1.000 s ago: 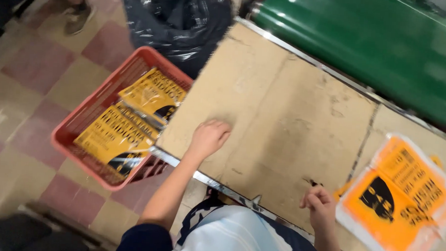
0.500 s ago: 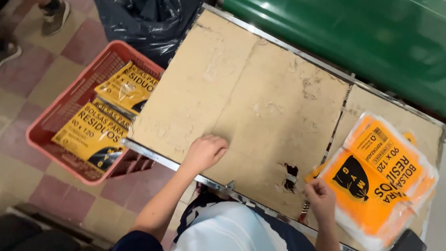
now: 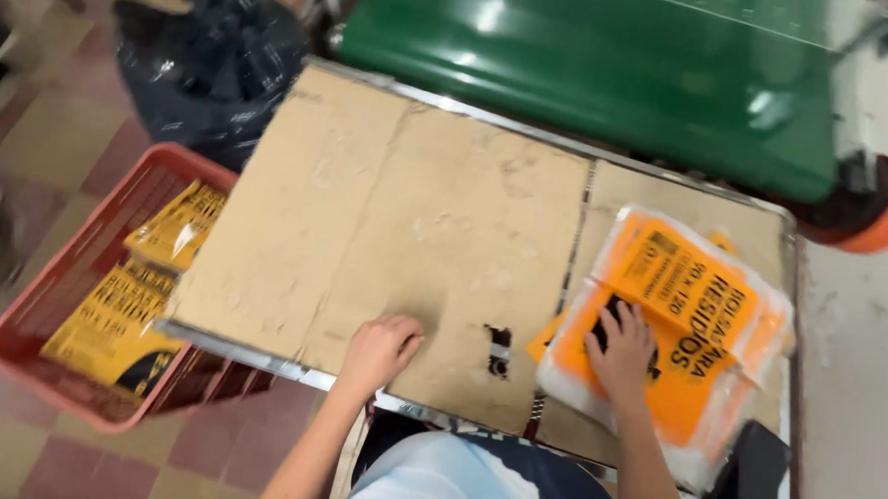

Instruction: Folding large black plastic bags and inserting them into printed outer packaging sleeves at a factory station.

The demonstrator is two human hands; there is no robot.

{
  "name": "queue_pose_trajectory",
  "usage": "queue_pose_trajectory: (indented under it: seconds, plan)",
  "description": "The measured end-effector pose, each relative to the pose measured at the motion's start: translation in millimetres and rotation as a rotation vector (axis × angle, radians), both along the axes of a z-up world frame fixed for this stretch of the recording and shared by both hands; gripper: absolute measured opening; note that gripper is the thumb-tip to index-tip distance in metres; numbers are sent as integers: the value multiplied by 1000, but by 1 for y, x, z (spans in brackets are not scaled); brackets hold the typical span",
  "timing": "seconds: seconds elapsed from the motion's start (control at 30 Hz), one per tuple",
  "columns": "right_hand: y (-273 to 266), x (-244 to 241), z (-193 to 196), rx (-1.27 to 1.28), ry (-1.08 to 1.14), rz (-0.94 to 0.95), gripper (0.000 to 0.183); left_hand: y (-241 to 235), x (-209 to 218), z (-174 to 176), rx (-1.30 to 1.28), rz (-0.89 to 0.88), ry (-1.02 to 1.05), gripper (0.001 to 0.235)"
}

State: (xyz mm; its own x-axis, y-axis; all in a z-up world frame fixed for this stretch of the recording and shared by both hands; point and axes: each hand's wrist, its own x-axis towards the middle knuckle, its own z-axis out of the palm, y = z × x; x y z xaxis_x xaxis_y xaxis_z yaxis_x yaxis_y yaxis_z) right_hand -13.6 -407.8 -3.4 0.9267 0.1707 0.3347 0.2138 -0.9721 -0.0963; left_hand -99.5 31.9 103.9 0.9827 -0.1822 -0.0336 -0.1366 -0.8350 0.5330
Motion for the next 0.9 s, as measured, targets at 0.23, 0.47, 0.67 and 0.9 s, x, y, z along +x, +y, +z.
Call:
queue_pose_trajectory:
  seconds: [0.23, 0.47, 0.67, 0.9]
  plan:
    - [-11, -26, 21, 216, 176, 27, 48, -46, 31, 6, -52, 18, 86, 13]
    - [-30, -10, 25, 155, 124, -22, 41, -70, 62, -40, -101, 89, 78, 14]
    - [-12, 24, 41, 174, -46, -59, 57, -104, 106, -52, -233, 64, 179, 16]
    - [-15, 31, 29, 78, 110, -169, 61, -111, 215, -94, -457, 187, 115, 13]
